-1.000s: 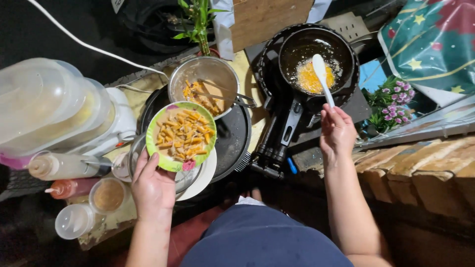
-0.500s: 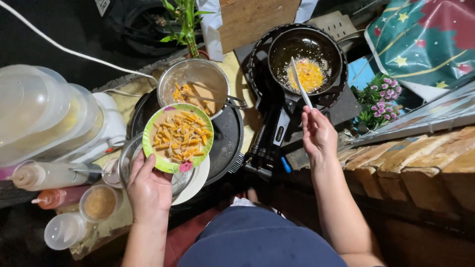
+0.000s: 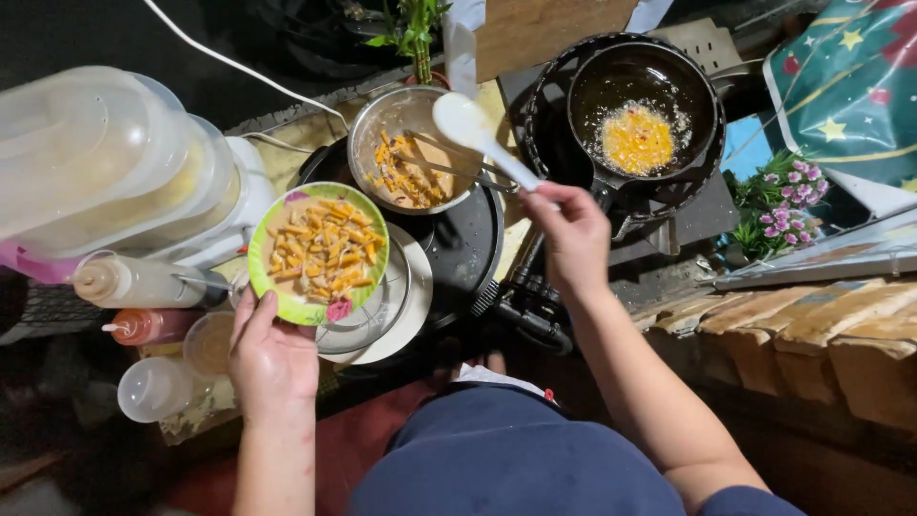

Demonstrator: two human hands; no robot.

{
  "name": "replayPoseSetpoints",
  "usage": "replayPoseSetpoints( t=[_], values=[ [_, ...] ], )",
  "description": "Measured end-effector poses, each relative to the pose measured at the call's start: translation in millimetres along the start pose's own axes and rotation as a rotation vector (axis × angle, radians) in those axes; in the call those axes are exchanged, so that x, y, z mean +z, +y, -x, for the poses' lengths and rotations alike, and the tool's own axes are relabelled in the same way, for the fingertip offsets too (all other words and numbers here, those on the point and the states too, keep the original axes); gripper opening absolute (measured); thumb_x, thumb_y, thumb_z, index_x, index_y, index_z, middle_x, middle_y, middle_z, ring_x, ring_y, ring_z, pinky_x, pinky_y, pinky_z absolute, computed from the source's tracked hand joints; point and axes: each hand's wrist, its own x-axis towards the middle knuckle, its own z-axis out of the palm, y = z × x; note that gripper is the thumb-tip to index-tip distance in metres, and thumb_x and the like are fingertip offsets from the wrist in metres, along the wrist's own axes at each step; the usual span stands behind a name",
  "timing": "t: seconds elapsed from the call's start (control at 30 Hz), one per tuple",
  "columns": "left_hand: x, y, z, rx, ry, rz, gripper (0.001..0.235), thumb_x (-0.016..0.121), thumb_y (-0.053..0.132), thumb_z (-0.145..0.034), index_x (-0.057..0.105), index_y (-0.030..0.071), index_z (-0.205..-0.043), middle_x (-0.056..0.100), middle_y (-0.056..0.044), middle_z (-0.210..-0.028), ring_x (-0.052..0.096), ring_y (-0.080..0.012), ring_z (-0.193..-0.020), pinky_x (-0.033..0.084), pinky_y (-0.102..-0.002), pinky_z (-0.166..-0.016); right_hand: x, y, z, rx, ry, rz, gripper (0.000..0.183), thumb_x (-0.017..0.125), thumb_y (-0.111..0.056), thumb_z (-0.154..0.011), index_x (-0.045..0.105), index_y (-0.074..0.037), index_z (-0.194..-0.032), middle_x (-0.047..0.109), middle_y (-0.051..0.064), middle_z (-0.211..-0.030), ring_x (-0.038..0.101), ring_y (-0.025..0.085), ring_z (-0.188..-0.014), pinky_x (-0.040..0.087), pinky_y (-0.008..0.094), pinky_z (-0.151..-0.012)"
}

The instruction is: Frying battered food items in a pan of oil and arranging them on a plate.

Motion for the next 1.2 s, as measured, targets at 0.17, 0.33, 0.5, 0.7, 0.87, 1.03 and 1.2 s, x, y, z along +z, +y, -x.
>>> replayPoseSetpoints(
  t=[0.17, 0.33, 0.5, 0.7, 0.87, 1.03, 1.2],
  values=[
    [-18, 3, 2, 0.005, 0.087, -0.043, 0.055, 0.056, 0.005, -0.088, 0.057, 0.006, -0.143, 0.068, -0.015, -0.136, 0.067, -0.0266, -0.121, 0.060, -0.035, -0.091, 36, 40, 16, 0.026, -0.121, 0.244, 0.019, 0.075, -0.010, -0.091, 0.072, -0.007, -0.110, 0.077, 0.010, -0.108, 0.073, 0.014, -0.092, 0.061, 0.027, -0.088],
    [-29, 1, -1, 0.015, 0.110, -0.063, 0.054, 0.058, 0.007, -0.087, 0.060, 0.009, -0.141, 0.069, -0.013, -0.135, 0.068, -0.0231, -0.119, 0.058, -0.031, -0.085, 48, 73, 23, -0.001, -0.219, 0.414, 0.022, 0.073, -0.015, -0.094, 0.072, -0.010, -0.115, 0.076, 0.005, -0.114, 0.071, 0.010, -0.093, 0.059, 0.022, -0.085],
    [-33, -2, -6, 0.014, 0.073, -0.045, 0.050, 0.055, 0.006, -0.091, 0.060, 0.008, -0.141, 0.069, -0.014, -0.135, 0.069, -0.0253, -0.119, 0.060, -0.032, -0.085, 53, 81, 22, -0.104, -0.330, 0.579, 0.027, 0.070, -0.015, -0.095, 0.072, -0.011, -0.122, 0.069, 0.010, -0.126, 0.068, 0.018, -0.111, 0.056, 0.026, -0.090],
    [-20, -2, -1, -0.003, 0.074, -0.068, 0.051, 0.056, 0.005, -0.090, 0.060, 0.008, -0.141, 0.069, -0.013, -0.136, 0.068, -0.0243, -0.121, 0.059, -0.030, -0.087, 58, 85, 22, -0.090, -0.410, 0.603, 0.039, 0.070, -0.012, -0.095, 0.065, -0.005, -0.132, 0.063, 0.014, -0.136, 0.068, 0.024, -0.118, 0.057, 0.032, -0.104],
    [-13, -4, -3, 0.000, 0.041, -0.057, 0.052, 0.055, 0.004, -0.090, 0.059, 0.005, -0.142, 0.068, -0.015, -0.135, 0.068, -0.0265, -0.121, 0.060, -0.034, -0.090, 55, 73, 25, -0.076, -0.477, 0.673, 0.045, 0.067, -0.012, -0.096, 0.060, -0.010, -0.140, 0.058, 0.014, -0.144, 0.066, 0.026, -0.121, 0.057, 0.034, -0.104],
    [-11, -8, -5, -0.013, 0.035, -0.067, 0.051, 0.056, 0.005, -0.090, 0.059, 0.004, -0.141, 0.069, -0.017, -0.134, 0.068, -0.0278, -0.119, 0.060, -0.034, -0.088, 52, 69, 25, -0.019, -0.502, 0.633, 0.048, 0.067, -0.012, -0.096, 0.057, -0.011, -0.142, 0.056, 0.014, -0.146, 0.067, 0.025, -0.123, 0.055, 0.036, -0.107],
    [-3, -9, -2, -0.018, 0.019, -0.075, 0.053, 0.055, 0.005, -0.090, 0.058, 0.005, -0.143, 0.068, -0.016, -0.134, 0.068, -0.0271, -0.118, 0.060, -0.034, -0.089, 56, 73, 16, 0.032, -0.388, 0.650, 0.019, 0.071, -0.022, -0.094, 0.071, -0.011, -0.109, 0.069, 0.009, -0.112, 0.073, 0.020, -0.097, 0.060, 0.031, -0.093]
  ],
)
